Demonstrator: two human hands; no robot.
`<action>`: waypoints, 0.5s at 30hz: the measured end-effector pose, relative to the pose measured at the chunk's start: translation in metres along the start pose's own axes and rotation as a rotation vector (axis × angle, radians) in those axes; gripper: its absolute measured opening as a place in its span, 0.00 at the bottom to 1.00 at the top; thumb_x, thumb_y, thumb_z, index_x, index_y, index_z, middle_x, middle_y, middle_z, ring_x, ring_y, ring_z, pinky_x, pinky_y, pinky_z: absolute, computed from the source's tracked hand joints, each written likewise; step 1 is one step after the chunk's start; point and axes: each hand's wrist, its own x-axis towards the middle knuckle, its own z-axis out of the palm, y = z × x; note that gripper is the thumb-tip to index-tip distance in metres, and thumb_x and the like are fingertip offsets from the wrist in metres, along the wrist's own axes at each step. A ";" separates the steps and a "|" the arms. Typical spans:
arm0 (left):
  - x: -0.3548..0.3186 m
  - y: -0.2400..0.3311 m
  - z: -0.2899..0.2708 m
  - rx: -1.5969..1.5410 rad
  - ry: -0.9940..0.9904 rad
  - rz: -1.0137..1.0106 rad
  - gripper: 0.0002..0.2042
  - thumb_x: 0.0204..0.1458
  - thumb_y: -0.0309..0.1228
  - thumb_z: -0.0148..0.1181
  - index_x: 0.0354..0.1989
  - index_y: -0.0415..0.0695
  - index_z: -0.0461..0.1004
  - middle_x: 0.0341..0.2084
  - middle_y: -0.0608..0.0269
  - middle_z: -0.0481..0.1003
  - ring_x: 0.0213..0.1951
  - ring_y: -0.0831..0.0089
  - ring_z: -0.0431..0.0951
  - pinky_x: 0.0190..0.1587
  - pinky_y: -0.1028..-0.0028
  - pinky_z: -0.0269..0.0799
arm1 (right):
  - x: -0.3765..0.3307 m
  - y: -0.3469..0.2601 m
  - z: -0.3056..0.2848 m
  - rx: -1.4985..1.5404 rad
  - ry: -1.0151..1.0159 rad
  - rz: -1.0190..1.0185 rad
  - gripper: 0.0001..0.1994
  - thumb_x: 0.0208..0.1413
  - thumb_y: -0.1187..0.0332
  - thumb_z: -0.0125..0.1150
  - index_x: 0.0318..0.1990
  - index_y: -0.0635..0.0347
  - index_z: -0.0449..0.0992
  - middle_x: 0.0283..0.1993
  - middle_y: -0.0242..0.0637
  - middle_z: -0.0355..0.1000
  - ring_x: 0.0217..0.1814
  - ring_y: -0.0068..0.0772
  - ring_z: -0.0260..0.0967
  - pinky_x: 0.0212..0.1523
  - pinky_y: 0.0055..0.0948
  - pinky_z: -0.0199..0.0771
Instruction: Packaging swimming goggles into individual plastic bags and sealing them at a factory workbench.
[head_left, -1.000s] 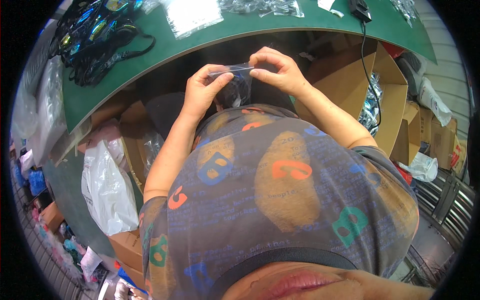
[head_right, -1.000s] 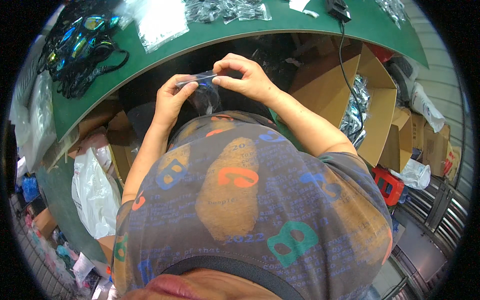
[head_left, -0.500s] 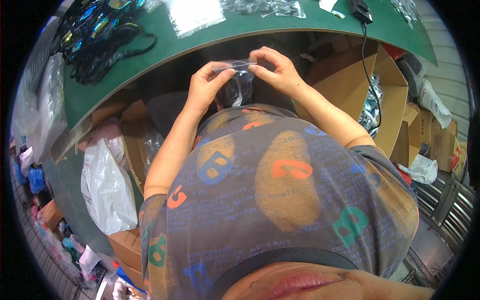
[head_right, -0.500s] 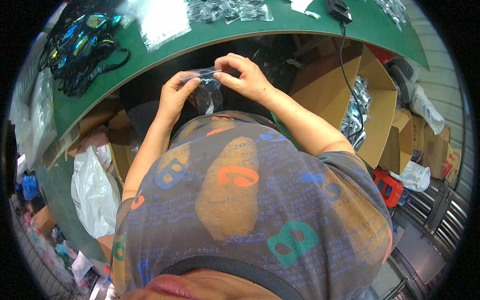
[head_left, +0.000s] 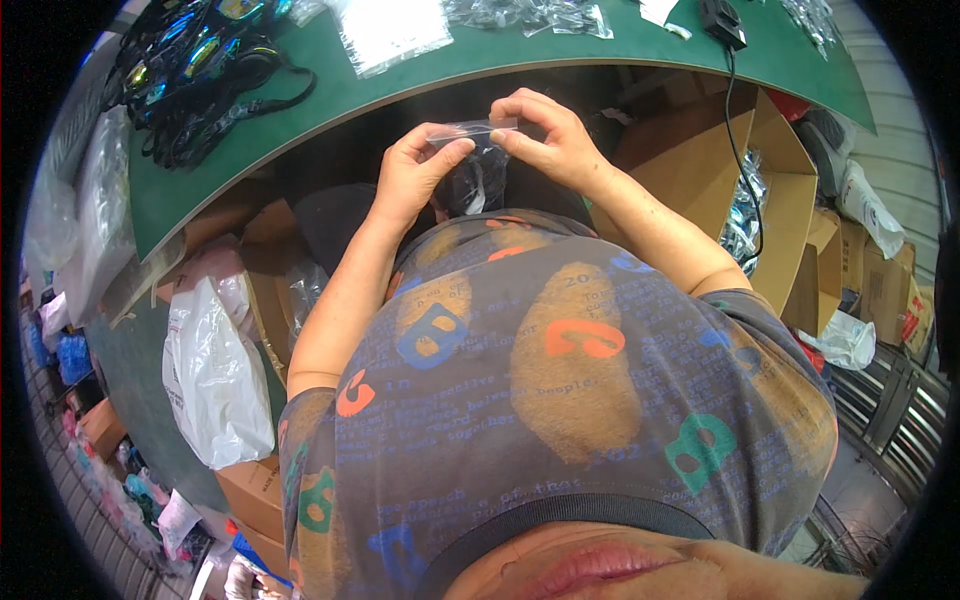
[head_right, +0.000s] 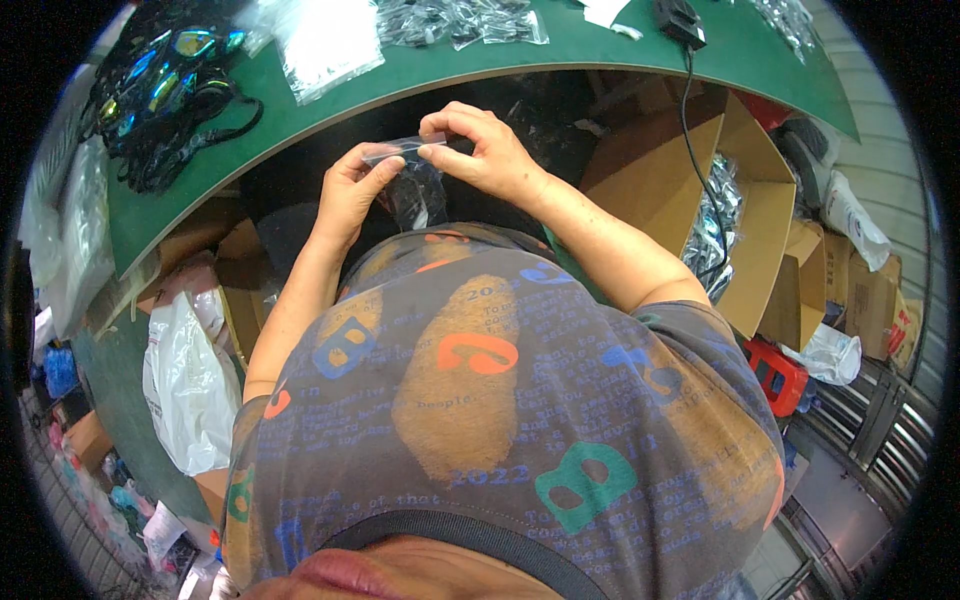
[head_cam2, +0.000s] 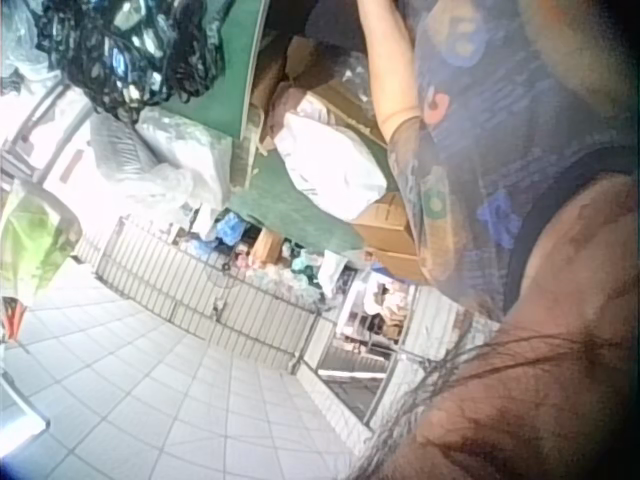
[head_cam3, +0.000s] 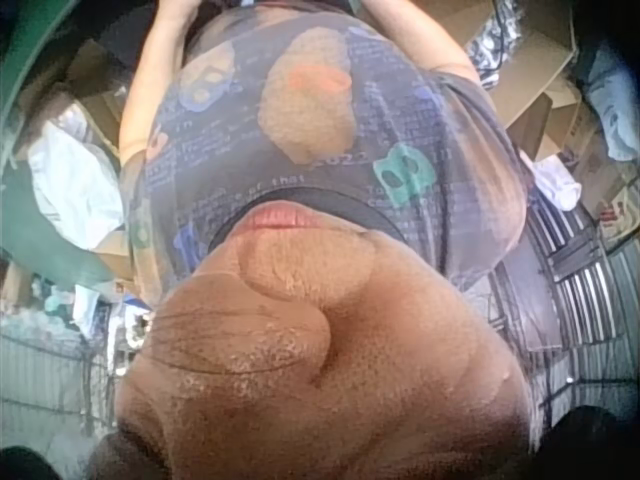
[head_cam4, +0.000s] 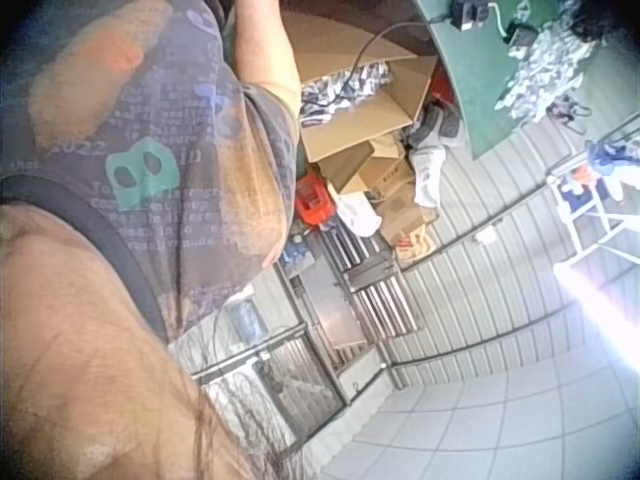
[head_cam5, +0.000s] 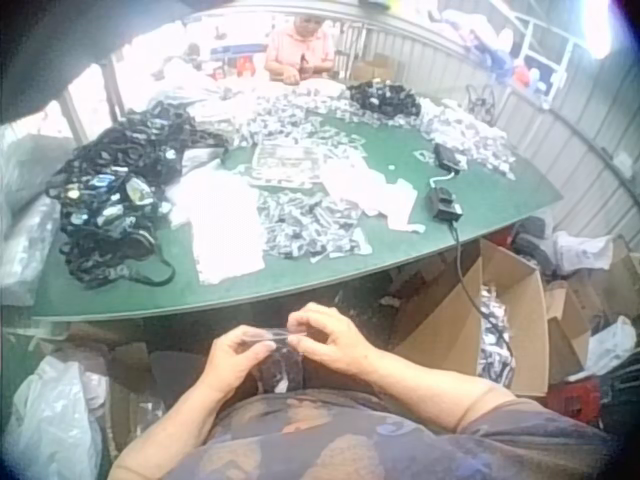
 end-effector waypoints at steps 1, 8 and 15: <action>0.000 0.001 0.000 0.004 -0.004 0.002 0.11 0.57 0.34 0.71 0.45 0.43 0.81 0.31 0.68 0.80 0.30 0.83 0.78 0.28 0.81 0.72 | 0.001 0.002 0.000 -0.012 -0.014 -0.012 0.07 0.58 0.68 0.65 0.39 0.62 0.78 0.38 0.34 0.75 0.42 0.31 0.73 0.48 0.30 0.71; -0.002 0.006 0.002 0.041 -0.010 -0.019 0.10 0.58 0.33 0.70 0.45 0.43 0.81 0.34 0.69 0.81 0.34 0.83 0.77 0.34 0.81 0.72 | -0.004 0.010 0.005 0.050 -0.013 0.023 0.07 0.60 0.68 0.64 0.40 0.62 0.79 0.40 0.32 0.74 0.43 0.26 0.71 0.45 0.26 0.71; -0.002 0.001 0.005 0.038 -0.014 0.087 0.11 0.57 0.34 0.70 0.44 0.44 0.80 0.28 0.67 0.80 0.25 0.83 0.77 0.19 0.80 0.69 | 0.000 0.007 0.006 0.097 -0.071 0.082 0.07 0.61 0.68 0.63 0.41 0.62 0.79 0.39 0.31 0.72 0.43 0.25 0.71 0.44 0.25 0.70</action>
